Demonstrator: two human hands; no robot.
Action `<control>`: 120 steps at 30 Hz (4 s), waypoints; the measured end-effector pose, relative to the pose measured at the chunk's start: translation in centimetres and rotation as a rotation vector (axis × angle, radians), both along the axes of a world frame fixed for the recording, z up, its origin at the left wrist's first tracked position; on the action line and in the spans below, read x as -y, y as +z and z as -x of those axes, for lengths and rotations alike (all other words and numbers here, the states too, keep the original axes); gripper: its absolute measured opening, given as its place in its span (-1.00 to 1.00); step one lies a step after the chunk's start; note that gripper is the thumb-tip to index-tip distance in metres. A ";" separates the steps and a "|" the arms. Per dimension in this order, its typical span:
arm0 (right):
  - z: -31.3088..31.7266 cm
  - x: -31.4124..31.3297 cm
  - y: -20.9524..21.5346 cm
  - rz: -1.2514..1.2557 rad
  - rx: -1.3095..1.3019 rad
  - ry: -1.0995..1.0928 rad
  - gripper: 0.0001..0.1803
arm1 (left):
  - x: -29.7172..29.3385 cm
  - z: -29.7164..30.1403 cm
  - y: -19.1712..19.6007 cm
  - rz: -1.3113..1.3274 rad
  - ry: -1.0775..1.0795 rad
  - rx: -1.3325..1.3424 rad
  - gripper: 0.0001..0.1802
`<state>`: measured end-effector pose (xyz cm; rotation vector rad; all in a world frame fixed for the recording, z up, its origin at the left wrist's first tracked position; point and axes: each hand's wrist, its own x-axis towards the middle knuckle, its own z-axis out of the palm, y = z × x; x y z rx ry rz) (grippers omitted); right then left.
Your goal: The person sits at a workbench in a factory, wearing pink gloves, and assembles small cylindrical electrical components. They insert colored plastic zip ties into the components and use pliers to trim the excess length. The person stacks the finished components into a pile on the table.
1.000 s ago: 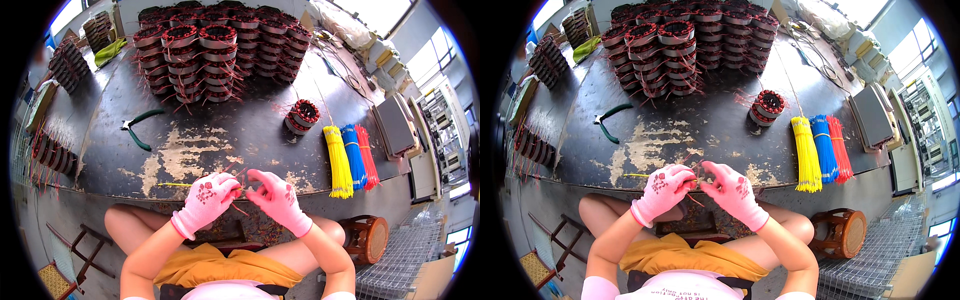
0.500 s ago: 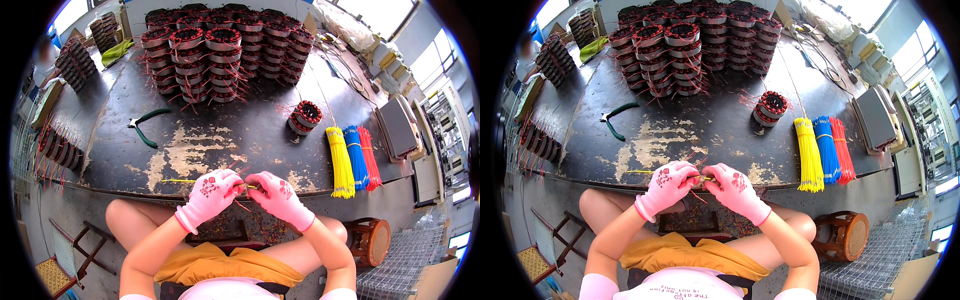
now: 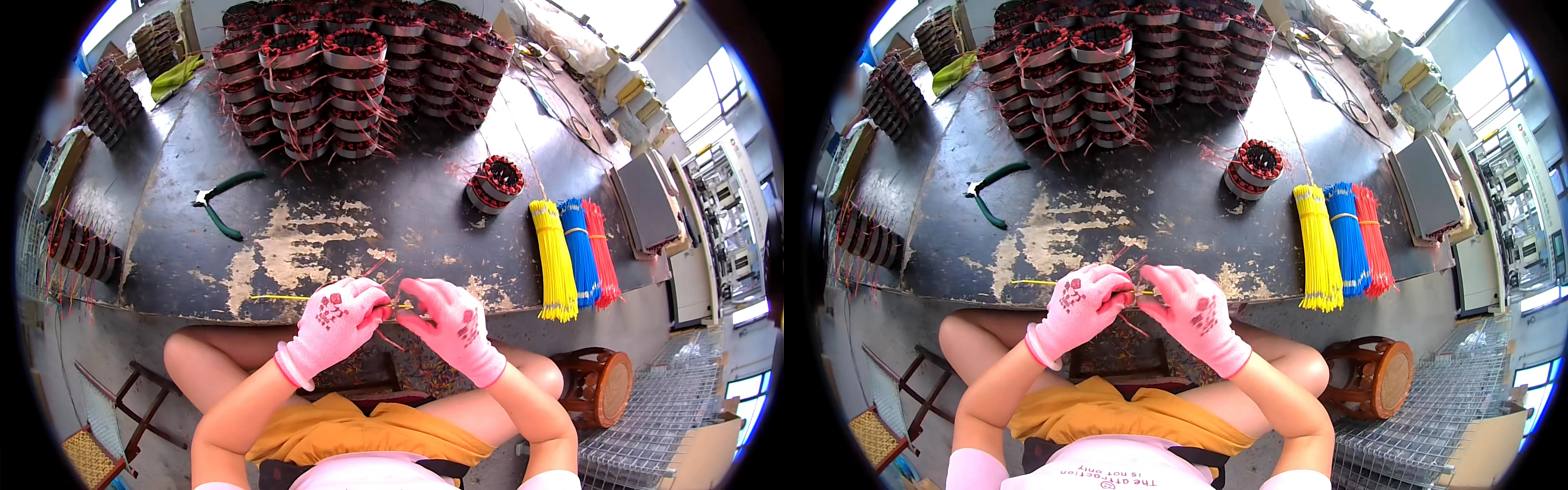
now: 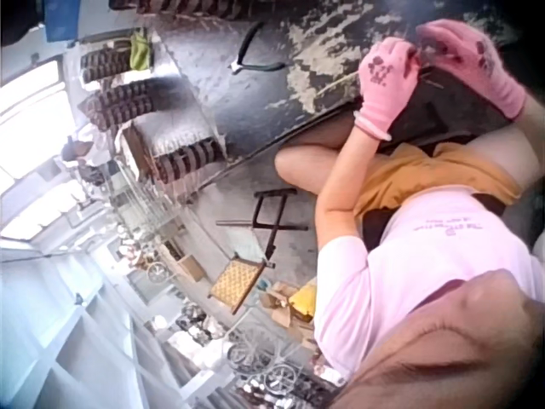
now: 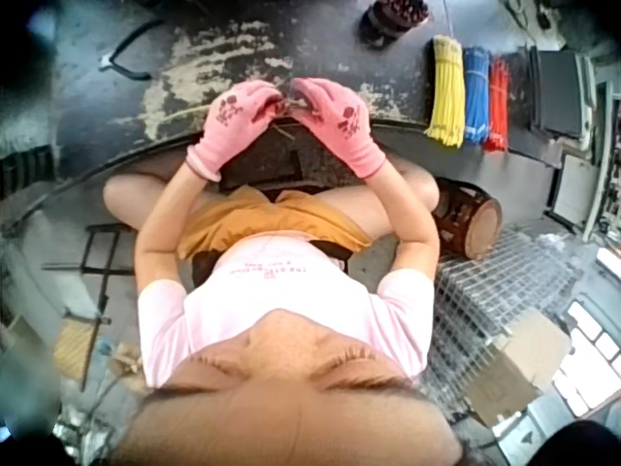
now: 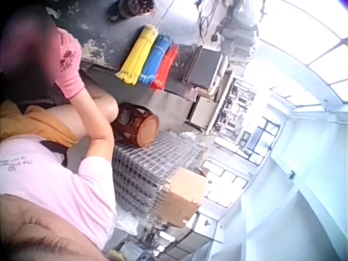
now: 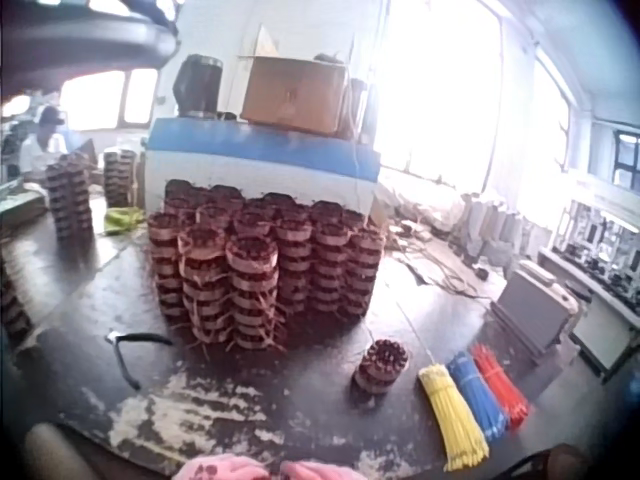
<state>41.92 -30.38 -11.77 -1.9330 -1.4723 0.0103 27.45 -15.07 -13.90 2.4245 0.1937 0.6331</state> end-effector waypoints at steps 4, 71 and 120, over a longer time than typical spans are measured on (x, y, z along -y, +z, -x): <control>-0.8 -0.1 -2.6 0.079 0.125 0.079 -0.77 | -0.2 -0.1 0.7 0.021 -0.021 -0.030 -0.85; 0.4 0.8 -1.5 0.152 -0.101 -0.068 -0.74 | -0.7 -0.9 0.7 0.012 -0.130 -0.044 -0.84; -0.1 -0.9 -0.5 0.287 -0.931 -0.047 -0.69 | -1.9 2.4 3.4 -0.079 0.083 0.106 -0.73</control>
